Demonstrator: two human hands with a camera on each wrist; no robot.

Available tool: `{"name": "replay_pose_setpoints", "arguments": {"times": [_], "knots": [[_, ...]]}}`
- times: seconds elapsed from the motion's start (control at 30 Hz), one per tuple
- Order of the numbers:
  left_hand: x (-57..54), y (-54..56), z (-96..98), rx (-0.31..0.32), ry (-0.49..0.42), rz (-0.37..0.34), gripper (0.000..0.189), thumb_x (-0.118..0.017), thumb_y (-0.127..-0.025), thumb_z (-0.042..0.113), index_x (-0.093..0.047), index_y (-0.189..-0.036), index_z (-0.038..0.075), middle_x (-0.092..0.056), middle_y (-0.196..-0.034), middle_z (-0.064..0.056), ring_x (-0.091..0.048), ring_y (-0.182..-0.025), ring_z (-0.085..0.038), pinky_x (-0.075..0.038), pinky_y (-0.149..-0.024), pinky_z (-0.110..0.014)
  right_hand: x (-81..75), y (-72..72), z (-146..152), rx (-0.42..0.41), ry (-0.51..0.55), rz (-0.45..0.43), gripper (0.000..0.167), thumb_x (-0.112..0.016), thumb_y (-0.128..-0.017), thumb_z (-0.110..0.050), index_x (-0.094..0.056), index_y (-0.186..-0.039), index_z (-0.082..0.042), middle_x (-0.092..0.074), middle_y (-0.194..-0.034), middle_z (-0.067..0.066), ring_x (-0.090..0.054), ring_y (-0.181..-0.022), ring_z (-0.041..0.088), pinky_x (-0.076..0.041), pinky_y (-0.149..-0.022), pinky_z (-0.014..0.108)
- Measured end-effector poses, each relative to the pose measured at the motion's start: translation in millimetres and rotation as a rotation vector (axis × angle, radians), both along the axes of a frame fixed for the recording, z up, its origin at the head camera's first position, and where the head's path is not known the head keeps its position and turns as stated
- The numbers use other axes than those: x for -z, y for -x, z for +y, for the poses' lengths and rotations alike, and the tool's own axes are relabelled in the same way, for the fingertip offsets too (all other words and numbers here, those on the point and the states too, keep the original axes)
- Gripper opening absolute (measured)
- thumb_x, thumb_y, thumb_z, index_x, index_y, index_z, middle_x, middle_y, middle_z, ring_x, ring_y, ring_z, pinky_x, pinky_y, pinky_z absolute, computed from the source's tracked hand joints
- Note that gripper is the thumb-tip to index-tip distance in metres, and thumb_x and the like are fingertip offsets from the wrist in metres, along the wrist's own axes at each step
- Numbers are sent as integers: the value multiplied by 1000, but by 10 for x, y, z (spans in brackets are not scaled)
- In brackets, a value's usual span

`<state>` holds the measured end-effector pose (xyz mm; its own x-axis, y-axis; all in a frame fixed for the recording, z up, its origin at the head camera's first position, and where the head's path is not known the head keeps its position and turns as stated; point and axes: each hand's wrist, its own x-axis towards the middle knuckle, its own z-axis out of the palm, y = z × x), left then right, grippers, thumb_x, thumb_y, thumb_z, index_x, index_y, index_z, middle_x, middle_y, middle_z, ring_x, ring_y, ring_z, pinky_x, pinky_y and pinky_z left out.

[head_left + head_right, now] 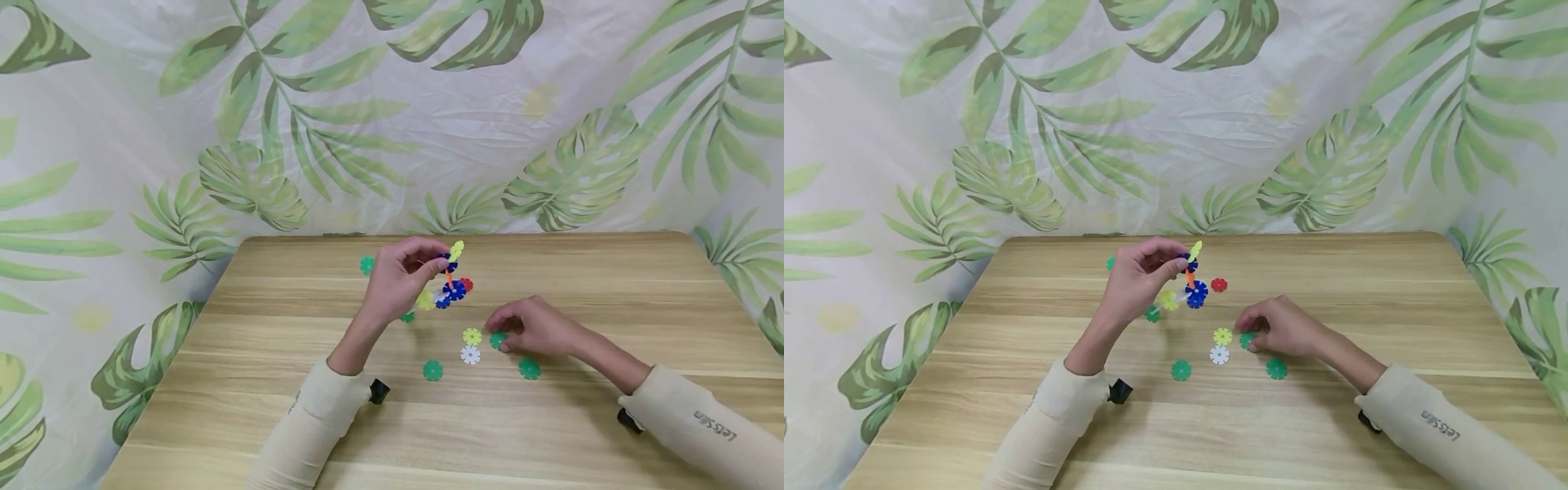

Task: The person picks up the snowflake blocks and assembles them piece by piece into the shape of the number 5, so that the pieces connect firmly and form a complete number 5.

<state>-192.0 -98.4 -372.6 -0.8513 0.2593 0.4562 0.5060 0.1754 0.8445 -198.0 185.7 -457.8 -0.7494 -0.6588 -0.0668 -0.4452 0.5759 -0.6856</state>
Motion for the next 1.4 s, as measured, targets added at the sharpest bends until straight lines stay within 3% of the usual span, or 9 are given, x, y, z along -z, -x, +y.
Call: {"name": "replay_pose_setpoints", "arguments": {"times": [0.23, 0.4, 0.57, 0.63, 0.8, 0.9, 1.17, 1.4], "knots": [[6, 5, -1, -3, -1, -2, 14, -75, -99, 0, -78, -112, -2, -78, -98, -18, -74, -82, -18, -62, -72, -27, -44, -23, -11, 29, 6, 19, 29, -88, -87, -5, -80, -115, -11, -79, -105, 0, -66, -89, 12, -61, -81, 26], [15, 3, 14, 10, -10, -11, 14, -75, -99, 0, -77, -113, -2, -78, -98, -19, -74, -83, -17, -63, -72, -28, -155, -52, -17, 109, 44, 44, 24, -82, -92, -3, -79, -115, -7, -79, -98, -1, -70, -88, 10, -60, -79, 24], [21, -5, 25, 26, -20, -36, 15, -73, -100, -1, -75, -114, -3, -77, -99, -21, -73, -82, -13, -61, -72, -26, -390, -74, -42, 229, 175, 109, 21, -81, -95, -7, -80, -116, -6, -82, -98, 2, -73, -87, 12, -61, -77, 24], [22, -9, 28, 30, -22, -50, 15, -72, -100, -2, -75, -114, -4, -77, -100, -22, -71, -82, -11, -63, -73, -33, -489, -81, -60, 278, 242, 122, 19, -81, -96, -9, -81, -114, -8, -82, -99, 6, -74, -87, 12, -61, -76, 23], [39, -3, 44, 38, -32, -69, 14, -71, -100, -3, -73, -114, -4, -76, -101, -22, -69, -80, -14, -63, -74, -31, -664, -102, -110, 364, 381, 116, 18, -80, -98, -12, -81, -116, -9, -82, -102, 10, -74, -83, 8, -62, -72, 23], [47, -4, 56, 41, -40, -69, 14, -71, -100, -3, -72, -114, -4, -75, -101, -22, -70, -81, -15, -61, -74, -22, -730, -121, -136, 396, 445, 110, 20, -79, -99, -13, -80, -119, -9, -81, -102, 6, -74, -82, 10, -62, -73, 23], [61, -11, 70, 64, -80, -72, 14, -69, -100, -5, -71, -113, -8, -73, -103, -25, -71, -85, -7, -62, -80, -23, -847, -135, -214, 384, 562, 120, 23, -75, -101, -11, -77, -122, -2, -78, -101, -9, -76, -85, 10, -64, -79, 22], [84, -15, 103, 137, -166, -137, 17, -64, -100, -11, -65, -117, -15, -64, -104, -19, -73, -87, -9, -66, -87, -29, -930, -127, -262, 391, 593, 152, 23, -74, -102, -9, -77, -123, -2, -77, -99, -15, -74, -82, 12, -63, -76, 21]]}}
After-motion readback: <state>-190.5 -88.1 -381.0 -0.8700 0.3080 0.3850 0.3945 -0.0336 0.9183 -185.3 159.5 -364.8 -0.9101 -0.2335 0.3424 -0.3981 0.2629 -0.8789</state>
